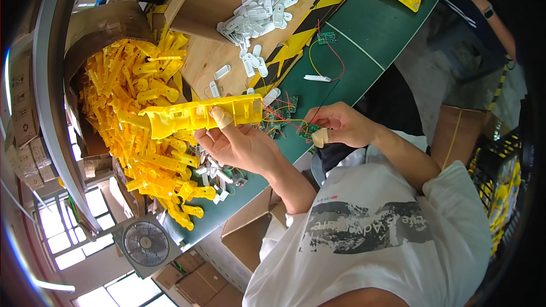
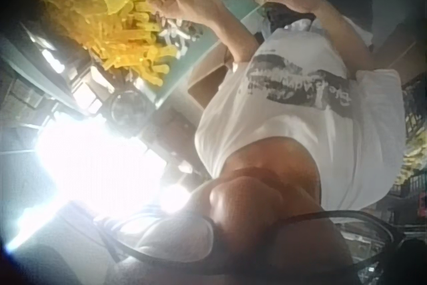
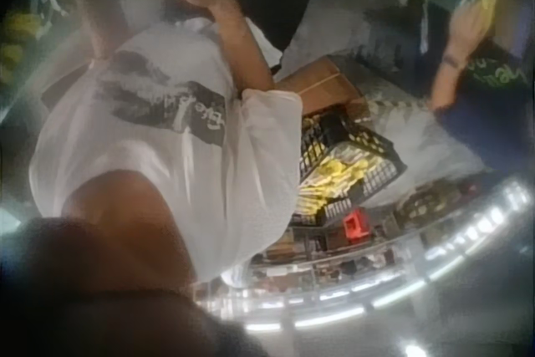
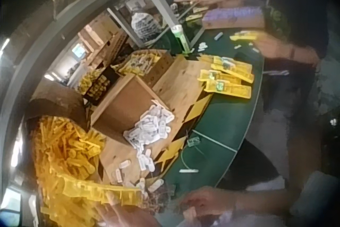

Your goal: Assembling electronic components and pads into yellow flashlight housings.

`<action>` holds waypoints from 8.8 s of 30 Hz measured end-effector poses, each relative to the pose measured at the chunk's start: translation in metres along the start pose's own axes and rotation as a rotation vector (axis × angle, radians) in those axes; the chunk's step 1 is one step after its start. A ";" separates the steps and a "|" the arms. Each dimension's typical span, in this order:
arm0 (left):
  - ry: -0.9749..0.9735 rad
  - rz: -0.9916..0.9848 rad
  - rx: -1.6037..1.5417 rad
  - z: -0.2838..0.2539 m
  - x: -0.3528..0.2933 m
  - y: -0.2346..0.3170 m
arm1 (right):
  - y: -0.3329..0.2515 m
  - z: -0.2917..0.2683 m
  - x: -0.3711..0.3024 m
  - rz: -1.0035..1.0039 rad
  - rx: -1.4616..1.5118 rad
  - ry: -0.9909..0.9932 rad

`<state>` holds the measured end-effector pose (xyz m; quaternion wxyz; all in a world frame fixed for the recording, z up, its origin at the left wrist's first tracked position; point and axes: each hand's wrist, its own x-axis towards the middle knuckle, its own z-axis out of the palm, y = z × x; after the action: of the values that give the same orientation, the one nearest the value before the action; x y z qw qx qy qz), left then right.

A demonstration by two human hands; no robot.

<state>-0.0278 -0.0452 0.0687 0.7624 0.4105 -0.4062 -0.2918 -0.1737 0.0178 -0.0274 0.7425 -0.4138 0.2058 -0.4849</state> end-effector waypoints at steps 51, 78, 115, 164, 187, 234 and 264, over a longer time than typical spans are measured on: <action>-0.446 -0.133 0.100 -0.008 -0.009 -0.035 | -0.022 -0.035 -0.023 0.161 -0.176 -0.043; -0.618 -0.858 -0.046 -0.042 -0.060 -0.026 | -0.042 -0.027 -0.015 -0.636 -1.101 0.233; -0.798 -0.423 0.332 -0.052 -0.076 -0.035 | -0.020 -0.023 -0.012 -0.043 0.067 0.564; -0.637 -0.552 0.067 -0.049 -0.080 -0.019 | -0.012 0.006 0.006 -0.244 -0.434 0.461; -0.548 -0.435 0.183 -0.040 -0.098 0.002 | -0.030 0.018 -0.015 -0.227 -0.428 0.467; -0.314 -0.425 -0.019 -0.016 -0.059 -0.042 | -0.049 -0.020 0.030 0.152 -0.106 0.357; -0.406 -0.707 -0.190 -0.010 -0.072 -0.038 | -0.047 -0.037 0.017 0.023 -0.117 0.357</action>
<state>-0.0595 -0.0046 0.0051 0.5544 0.3867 -0.3534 -0.6467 -0.2176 -0.0217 -0.0087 0.6742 -0.3612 0.3672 -0.5293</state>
